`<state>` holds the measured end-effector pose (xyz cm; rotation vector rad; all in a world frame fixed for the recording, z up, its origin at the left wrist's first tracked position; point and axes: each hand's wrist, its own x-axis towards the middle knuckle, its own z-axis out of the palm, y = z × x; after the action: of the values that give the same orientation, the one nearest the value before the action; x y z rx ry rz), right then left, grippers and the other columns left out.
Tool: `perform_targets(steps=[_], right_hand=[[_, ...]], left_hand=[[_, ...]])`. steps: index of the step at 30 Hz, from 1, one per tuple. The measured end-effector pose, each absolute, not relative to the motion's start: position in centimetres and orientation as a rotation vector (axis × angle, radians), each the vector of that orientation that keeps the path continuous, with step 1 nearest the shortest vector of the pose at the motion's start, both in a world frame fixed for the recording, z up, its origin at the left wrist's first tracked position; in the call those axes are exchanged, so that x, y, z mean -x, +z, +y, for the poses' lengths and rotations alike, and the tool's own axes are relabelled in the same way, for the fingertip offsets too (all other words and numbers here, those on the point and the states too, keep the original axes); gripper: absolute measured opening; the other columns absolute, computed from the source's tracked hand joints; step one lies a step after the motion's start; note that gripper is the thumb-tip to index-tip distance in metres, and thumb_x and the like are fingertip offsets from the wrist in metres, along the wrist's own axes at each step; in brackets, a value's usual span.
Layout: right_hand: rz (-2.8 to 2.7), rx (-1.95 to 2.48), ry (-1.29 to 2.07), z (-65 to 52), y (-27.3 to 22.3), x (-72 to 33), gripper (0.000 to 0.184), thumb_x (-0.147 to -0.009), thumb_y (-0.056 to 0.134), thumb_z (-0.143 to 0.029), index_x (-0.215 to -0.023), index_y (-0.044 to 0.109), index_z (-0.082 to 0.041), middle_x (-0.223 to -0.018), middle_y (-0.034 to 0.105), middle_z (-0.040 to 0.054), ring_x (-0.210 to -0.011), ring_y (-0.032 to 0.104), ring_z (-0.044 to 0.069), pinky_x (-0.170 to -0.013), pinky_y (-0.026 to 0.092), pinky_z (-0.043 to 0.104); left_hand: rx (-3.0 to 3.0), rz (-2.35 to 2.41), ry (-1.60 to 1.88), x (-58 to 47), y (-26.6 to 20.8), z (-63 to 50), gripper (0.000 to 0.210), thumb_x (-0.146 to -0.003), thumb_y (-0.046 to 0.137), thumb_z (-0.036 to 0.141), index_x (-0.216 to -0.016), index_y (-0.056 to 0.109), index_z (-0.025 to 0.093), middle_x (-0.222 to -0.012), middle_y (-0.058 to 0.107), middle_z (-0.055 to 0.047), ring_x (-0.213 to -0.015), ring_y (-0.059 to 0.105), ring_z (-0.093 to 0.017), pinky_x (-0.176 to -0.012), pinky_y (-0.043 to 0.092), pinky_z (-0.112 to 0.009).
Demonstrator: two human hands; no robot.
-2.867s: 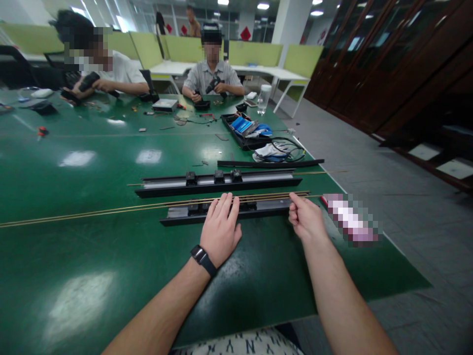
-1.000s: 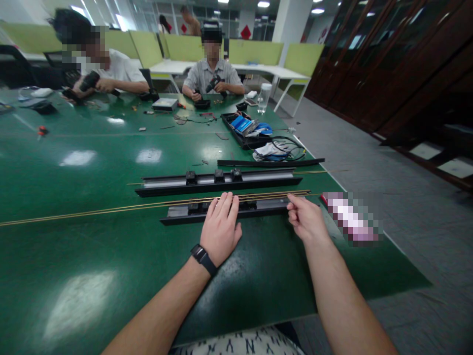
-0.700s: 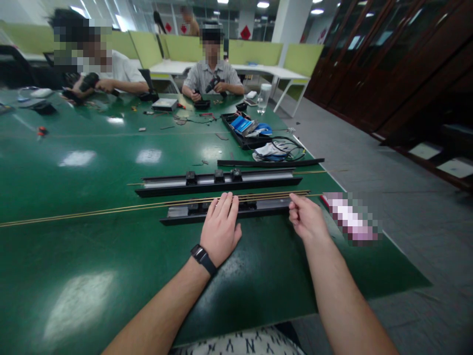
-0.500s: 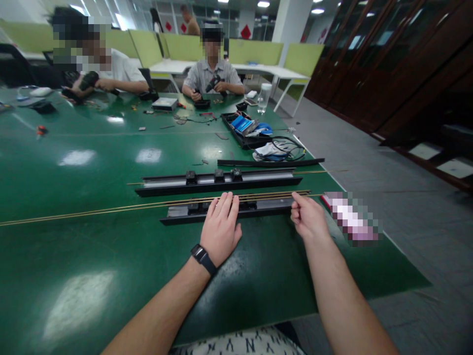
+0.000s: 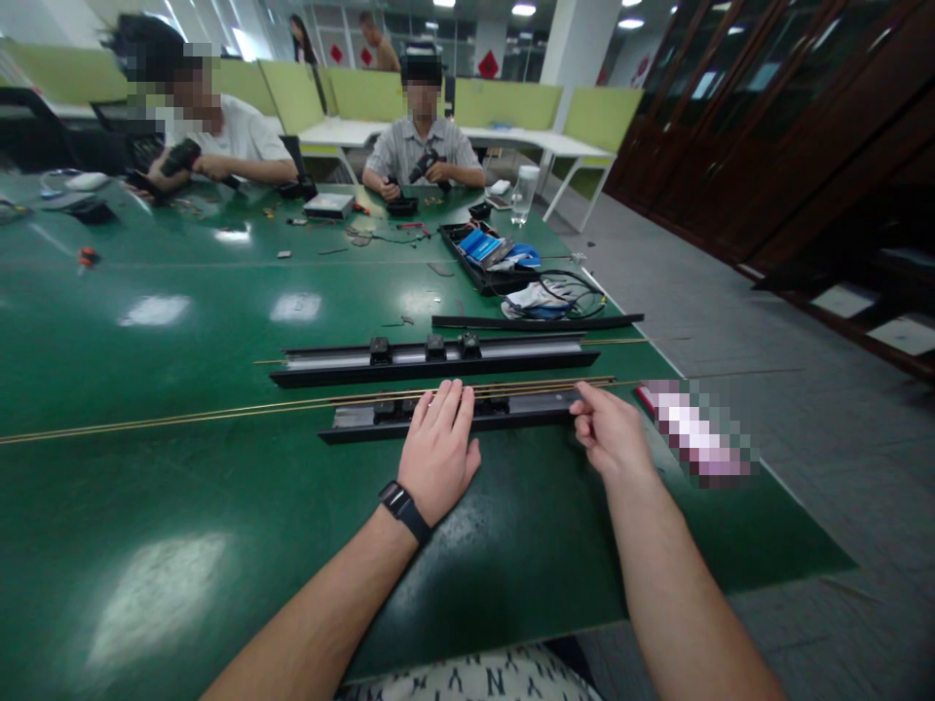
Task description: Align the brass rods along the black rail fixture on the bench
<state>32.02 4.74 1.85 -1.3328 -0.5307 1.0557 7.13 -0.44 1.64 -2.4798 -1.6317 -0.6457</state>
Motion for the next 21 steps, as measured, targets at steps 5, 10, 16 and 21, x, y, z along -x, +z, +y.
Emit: perform_targets(steps=[5, 10, 16, 21], right_hand=[[-0.498, 1.319, 1.131, 4.62, 2.21, -31.98, 0.030, -0.071, 0.084, -0.024, -0.068, 0.054, -0.018, -0.051, 0.059, -0.0024, -0.030, 0.040, 0.005, -0.024, 0.023, 0.014], [-0.506, 1.300, 1.132, 4.68, 2.18, -32.17, 0.035, -0.072, 0.085, -0.026, -0.067, 0.051, -0.019, -0.052, 0.058, -0.0035, -0.031, 0.041, 0.005, -0.024, 0.024, 0.013], [-0.522, 1.269, 1.085, 4.78, 1.97, -32.25, 0.039, -0.071, 0.088, -0.029, -0.069, 0.049, -0.020, -0.054, 0.058, -0.0044, -0.032, 0.041, 0.005, -0.025, 0.023, 0.013], [-0.473, 1.296, 1.032, 5.01, 1.90, -32.58, 0.037, -0.073, 0.086, -0.027, -0.069, 0.050, -0.020, -0.054, 0.058, -0.0050, -0.032, 0.041, 0.005, -0.025, 0.024, 0.013]], left_hand=[[2.479, -1.642, -0.628, -7.14, 1.62, -0.42, 0.065, -0.092, 0.052, 0.029, -0.152, 0.039, 0.010, -0.160, 0.039, -0.014, -0.152, 0.031, -0.027, -0.127, 0.023, -0.046], [2.487, -1.639, -0.617, -7.18, 1.58, -0.38, 0.067, -0.091, 0.053, 0.029, -0.153, 0.037, 0.010, -0.161, 0.038, -0.014, -0.152, 0.030, -0.027, -0.127, 0.023, -0.046], [2.488, -1.636, -0.632, -7.10, 1.69, -0.42, 0.068, -0.090, 0.055, 0.027, -0.154, 0.036, 0.010, -0.160, 0.039, -0.015, -0.152, 0.030, -0.027, -0.127, 0.023, -0.046], [2.492, -1.634, -0.633, -7.09, 1.70, -0.48, 0.069, -0.090, 0.055, 0.028, -0.154, 0.035, 0.010, -0.161, 0.037, -0.015, -0.152, 0.030, -0.028, -0.127, 0.023, -0.047]])
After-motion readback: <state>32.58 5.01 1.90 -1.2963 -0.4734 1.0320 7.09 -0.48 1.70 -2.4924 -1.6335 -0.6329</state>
